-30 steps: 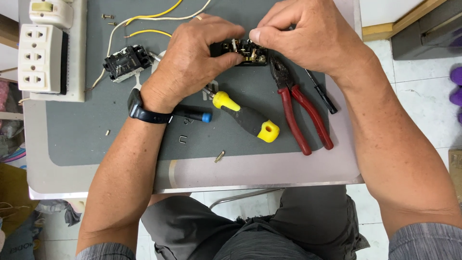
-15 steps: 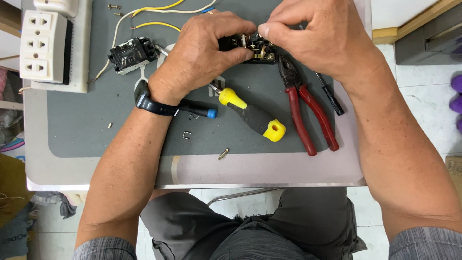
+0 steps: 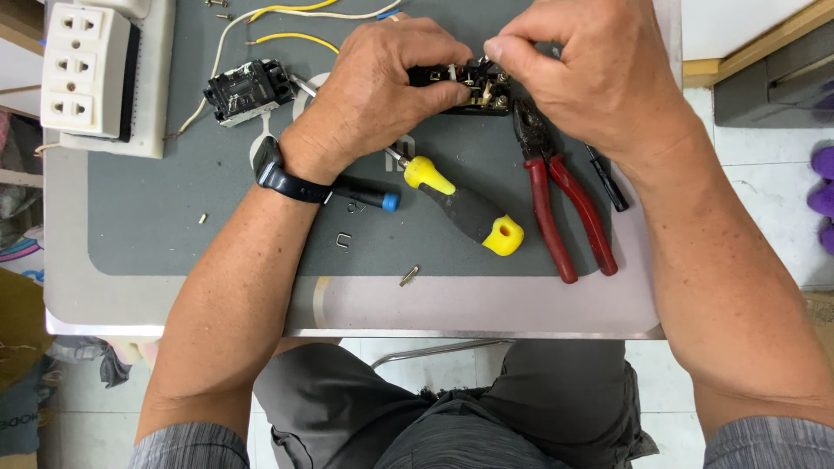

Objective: The person assembles small electrical components on a workbench, inserting white plastic pieces into a black housing and adjusting internal metal contacts. They handle a damaged black plastic housing and compare it to the assembled unit, then continue fitting additional white components into the assembly.

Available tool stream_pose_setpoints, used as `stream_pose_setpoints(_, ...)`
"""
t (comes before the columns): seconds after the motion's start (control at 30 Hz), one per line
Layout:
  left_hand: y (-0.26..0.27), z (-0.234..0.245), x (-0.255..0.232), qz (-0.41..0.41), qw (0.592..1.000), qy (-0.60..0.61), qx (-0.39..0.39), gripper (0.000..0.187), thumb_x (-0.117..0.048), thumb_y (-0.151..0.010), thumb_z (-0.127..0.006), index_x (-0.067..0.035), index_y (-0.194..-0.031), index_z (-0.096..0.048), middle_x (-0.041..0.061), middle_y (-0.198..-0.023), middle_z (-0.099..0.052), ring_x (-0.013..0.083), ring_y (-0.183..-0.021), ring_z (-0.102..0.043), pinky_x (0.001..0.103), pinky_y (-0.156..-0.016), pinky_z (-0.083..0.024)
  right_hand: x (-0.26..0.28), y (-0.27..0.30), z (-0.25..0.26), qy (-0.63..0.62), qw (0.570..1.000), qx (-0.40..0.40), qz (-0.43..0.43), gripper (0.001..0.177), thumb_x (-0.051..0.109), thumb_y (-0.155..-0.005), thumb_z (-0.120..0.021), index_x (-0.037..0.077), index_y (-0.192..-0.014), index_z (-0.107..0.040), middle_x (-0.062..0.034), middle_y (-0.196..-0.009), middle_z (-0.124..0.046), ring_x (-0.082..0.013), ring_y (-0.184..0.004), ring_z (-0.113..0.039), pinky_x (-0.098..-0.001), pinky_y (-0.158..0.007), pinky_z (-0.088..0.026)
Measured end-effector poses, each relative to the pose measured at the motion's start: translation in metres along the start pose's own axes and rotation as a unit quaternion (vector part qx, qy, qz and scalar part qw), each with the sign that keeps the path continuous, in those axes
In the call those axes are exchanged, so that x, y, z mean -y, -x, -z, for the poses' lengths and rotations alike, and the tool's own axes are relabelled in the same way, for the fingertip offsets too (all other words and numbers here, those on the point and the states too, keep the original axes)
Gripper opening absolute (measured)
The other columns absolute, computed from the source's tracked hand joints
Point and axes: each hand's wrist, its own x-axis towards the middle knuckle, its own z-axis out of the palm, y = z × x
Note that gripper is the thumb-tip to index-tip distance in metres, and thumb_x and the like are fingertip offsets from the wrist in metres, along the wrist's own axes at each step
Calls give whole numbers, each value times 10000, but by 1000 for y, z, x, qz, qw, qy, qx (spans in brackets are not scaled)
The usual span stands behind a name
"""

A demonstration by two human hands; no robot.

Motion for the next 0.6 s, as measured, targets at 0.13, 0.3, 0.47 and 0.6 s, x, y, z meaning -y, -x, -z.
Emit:
stream_pose_setpoints(0.13,0,0,-1,2,1000,-2,5,137,-120,-896,-716,-83,-1027,-714,36,-933,-664,234,-823,-581,379,-744,-422,6,-2,2,-11,1000,2,3,181,-34,-1026,-738,-12,-848,-720,-57,-746,-634,-191,-719,-558,-348,-654,-386)
stream_pose_setpoints(0.3,0,-2,3,-15,1000,-4,-11,172,-106,-873,-739,-33,-1027,-714,64,-896,-673,255,-801,-604,381,-699,-424,8,0,4,1,1000,20,16,201,-66,-1085,-741,-36,-892,-693,-70,-763,-577,-211,-717,-505,-362,-665,-380)
stream_pose_setpoints(0.47,3,-1,9,5,1000,0,-17,189,-115,-837,-753,-61,-996,-668,32,-890,-668,202,-800,-609,352,-679,-425,-10,9,-10,75,997,1,-11,286,25,-1115,-812,37,-862,-679,-45,-720,-520,-217,-683,-460,-394,-664,-352)
stream_pose_setpoints(0.6,4,9,8,8,994,96,51,264,-27,-938,-747,-74,-896,-491,-9,-826,-402,117,-760,-376,290,-686,-347,-22,15,-14,60,997,-15,-54,420,17,-1176,-851,1,-835,-607,-37,-712,-461,-195,-674,-372,-396,-658,-299)
